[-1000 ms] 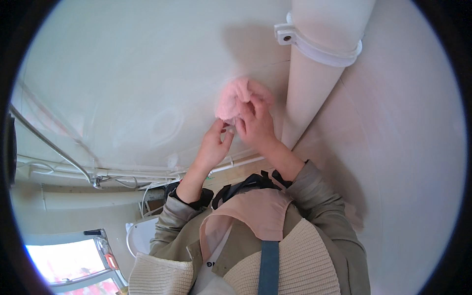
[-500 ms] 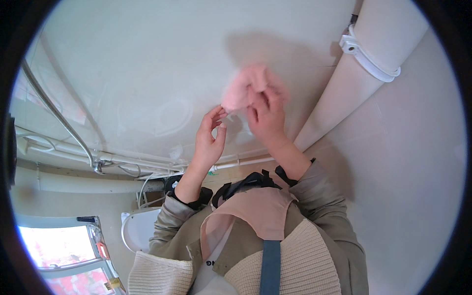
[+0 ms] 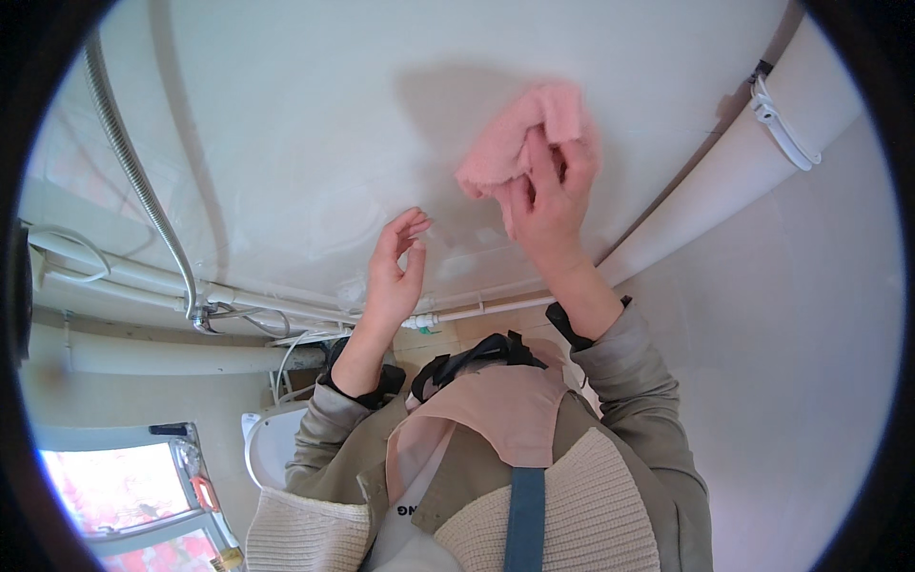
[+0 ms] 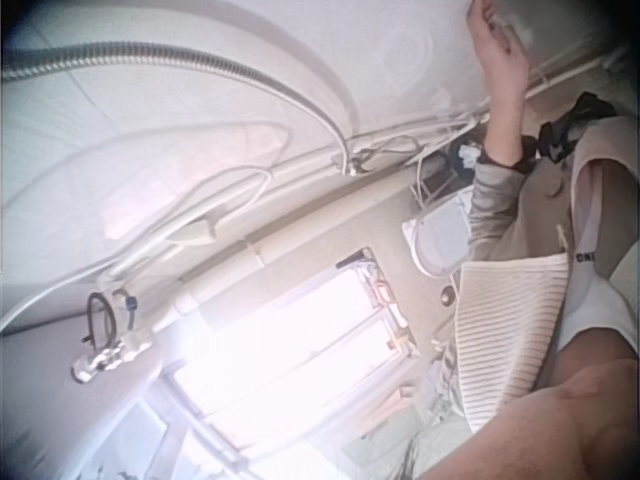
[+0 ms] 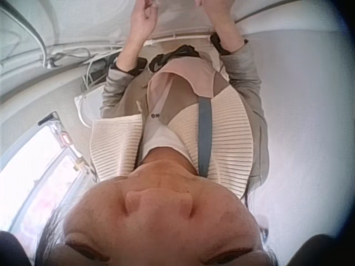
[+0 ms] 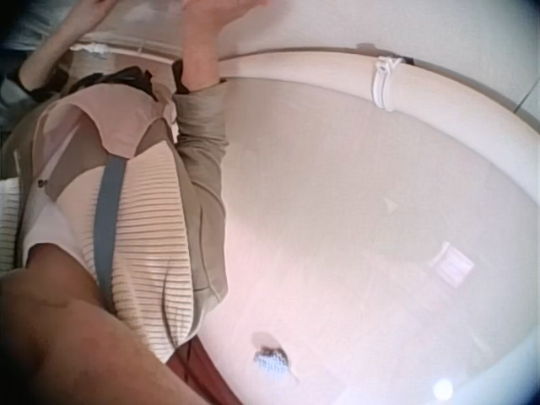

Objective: The person wipes the tiled wall and shower fixtures with a pink cloth, then flushes the toilet and scrubs the bowl with a toilet brush. The person handles the cloth and brush directly and works around pipes and the shower hose.

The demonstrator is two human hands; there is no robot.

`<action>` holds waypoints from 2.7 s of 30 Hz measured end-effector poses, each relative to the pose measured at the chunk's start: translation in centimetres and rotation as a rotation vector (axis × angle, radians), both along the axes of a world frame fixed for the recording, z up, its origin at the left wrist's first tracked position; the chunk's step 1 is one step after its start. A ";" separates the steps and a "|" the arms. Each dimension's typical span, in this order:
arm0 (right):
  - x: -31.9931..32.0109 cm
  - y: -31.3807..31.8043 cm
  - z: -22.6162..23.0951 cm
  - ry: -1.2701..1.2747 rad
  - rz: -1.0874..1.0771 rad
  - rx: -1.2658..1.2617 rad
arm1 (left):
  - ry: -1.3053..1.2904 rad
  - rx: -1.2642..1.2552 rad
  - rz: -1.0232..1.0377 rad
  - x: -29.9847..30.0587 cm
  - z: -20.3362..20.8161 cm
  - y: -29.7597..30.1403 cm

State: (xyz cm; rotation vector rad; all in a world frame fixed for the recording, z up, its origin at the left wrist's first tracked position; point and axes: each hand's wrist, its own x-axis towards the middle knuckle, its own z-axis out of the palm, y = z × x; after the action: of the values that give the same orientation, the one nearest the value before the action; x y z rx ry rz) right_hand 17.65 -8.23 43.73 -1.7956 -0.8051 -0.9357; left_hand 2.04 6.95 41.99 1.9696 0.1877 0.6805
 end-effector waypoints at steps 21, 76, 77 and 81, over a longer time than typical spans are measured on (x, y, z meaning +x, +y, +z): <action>-8.4 10.0 -2.2 -0.403 0.191 -0.292 | -0.056 -0.043 0.112 -6.4 -1.4 7.6; -1.2 -3.0 7.8 -0.194 0.127 -0.053 | -0.305 1.353 0.283 8.4 7.2 -2.5; -0.9 -3.4 7.9 -0.194 0.121 -0.053 | -0.311 1.400 0.264 8.6 7.1 -2.9; 0.3 -5.0 8.4 -0.216 0.090 -0.038 | -0.327 1.439 0.220 10.1 10.1 -4.8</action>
State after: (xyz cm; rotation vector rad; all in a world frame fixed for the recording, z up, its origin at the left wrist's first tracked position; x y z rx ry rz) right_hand 17.95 -13.27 52.13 -1.6937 -1.0371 -1.0734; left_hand 12.18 2.18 52.04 3.1271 -0.4282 1.5299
